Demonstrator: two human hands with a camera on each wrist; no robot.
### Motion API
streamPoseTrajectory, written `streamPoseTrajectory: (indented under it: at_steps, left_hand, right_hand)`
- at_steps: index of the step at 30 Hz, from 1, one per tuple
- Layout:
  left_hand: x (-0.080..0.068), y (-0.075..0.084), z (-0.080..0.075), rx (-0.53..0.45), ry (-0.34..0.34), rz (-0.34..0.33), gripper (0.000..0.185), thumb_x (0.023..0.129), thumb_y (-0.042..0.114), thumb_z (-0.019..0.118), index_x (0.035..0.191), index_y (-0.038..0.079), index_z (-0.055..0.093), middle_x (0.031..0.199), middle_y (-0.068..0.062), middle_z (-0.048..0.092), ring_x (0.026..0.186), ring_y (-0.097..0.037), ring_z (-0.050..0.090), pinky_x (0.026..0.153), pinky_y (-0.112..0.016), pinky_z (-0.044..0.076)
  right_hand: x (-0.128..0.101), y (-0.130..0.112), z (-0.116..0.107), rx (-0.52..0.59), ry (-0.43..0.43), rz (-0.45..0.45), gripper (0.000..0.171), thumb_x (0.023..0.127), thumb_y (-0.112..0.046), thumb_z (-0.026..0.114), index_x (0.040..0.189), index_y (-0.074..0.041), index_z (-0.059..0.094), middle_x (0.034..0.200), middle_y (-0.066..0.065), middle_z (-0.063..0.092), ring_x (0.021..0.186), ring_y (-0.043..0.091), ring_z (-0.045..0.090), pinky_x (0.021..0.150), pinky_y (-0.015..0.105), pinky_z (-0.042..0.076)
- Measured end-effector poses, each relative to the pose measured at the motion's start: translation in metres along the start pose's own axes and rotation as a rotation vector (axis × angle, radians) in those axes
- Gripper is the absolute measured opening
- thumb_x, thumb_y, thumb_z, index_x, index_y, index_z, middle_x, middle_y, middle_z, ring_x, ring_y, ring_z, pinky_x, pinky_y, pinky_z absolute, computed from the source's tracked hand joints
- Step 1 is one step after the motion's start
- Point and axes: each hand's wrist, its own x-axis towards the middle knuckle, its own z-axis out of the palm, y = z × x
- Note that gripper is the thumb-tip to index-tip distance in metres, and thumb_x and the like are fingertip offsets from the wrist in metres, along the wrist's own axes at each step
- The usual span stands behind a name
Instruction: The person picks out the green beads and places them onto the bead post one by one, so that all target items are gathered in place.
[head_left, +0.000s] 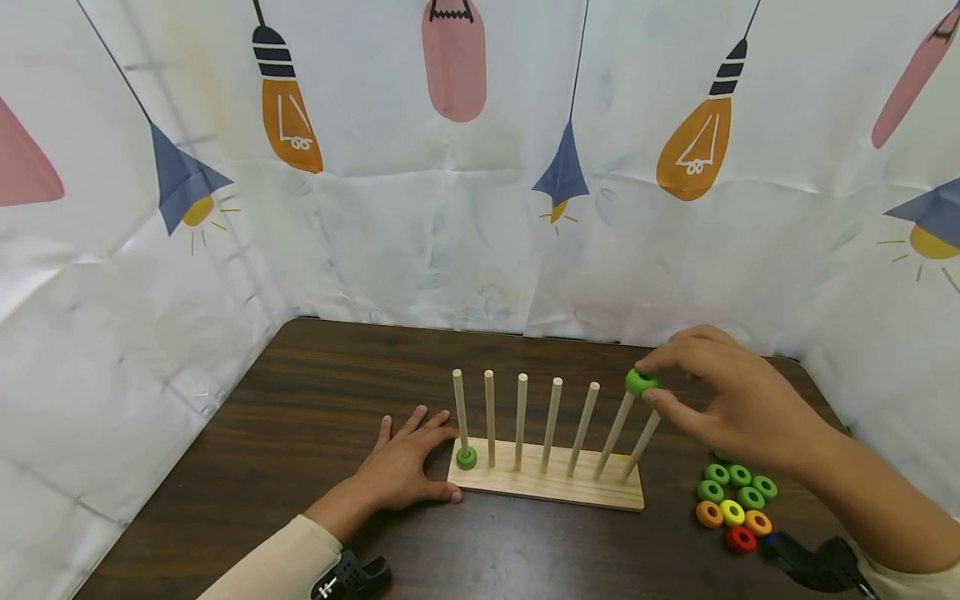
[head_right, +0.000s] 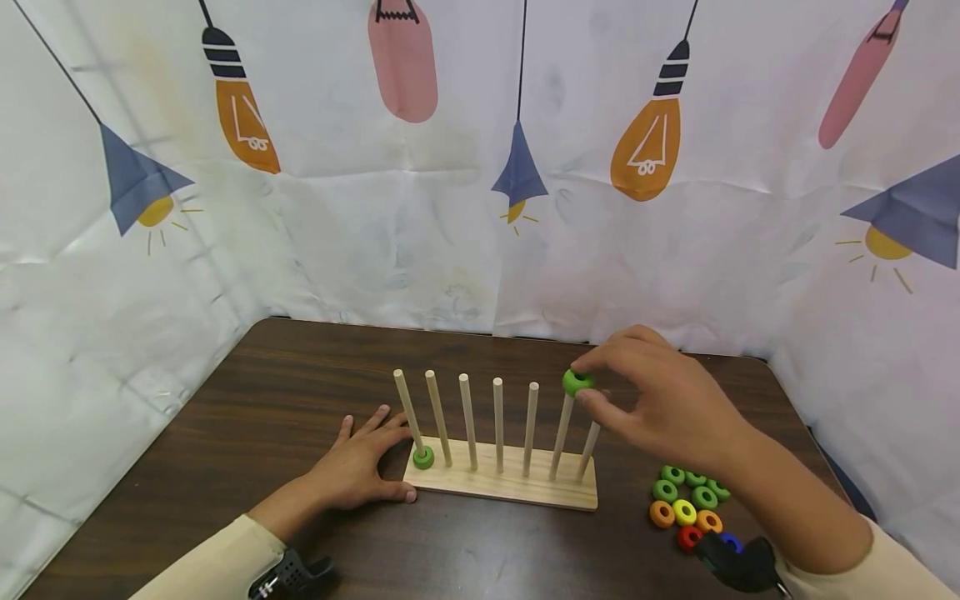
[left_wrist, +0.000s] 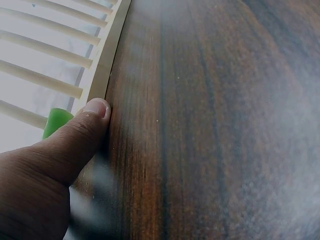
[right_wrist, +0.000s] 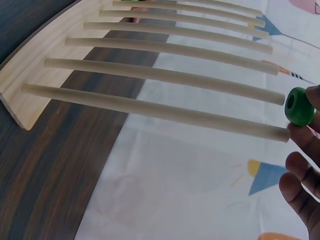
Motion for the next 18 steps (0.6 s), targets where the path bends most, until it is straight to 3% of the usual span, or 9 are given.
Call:
streamPoseTrajectory:
  at_steps: [18]
  left_hand:
    - [0.0,0.001,-0.001,-0.004,0.003,-0.001,0.085,0.073,0.067,0.083,0.145,0.031,0.057,0.165,0.0,0.033,0.156,-0.033,0.013,0.115,-0.073,-0.004]
  right_hand:
    - [0.013,-0.007,0.008,0.018,-0.026,-0.02,0.042,0.079,-0.006,0.086,0.114,-0.025,0.073,0.11,-0.017,0.065,0.106,0.01,0.057,0.084,0.022,0.046]
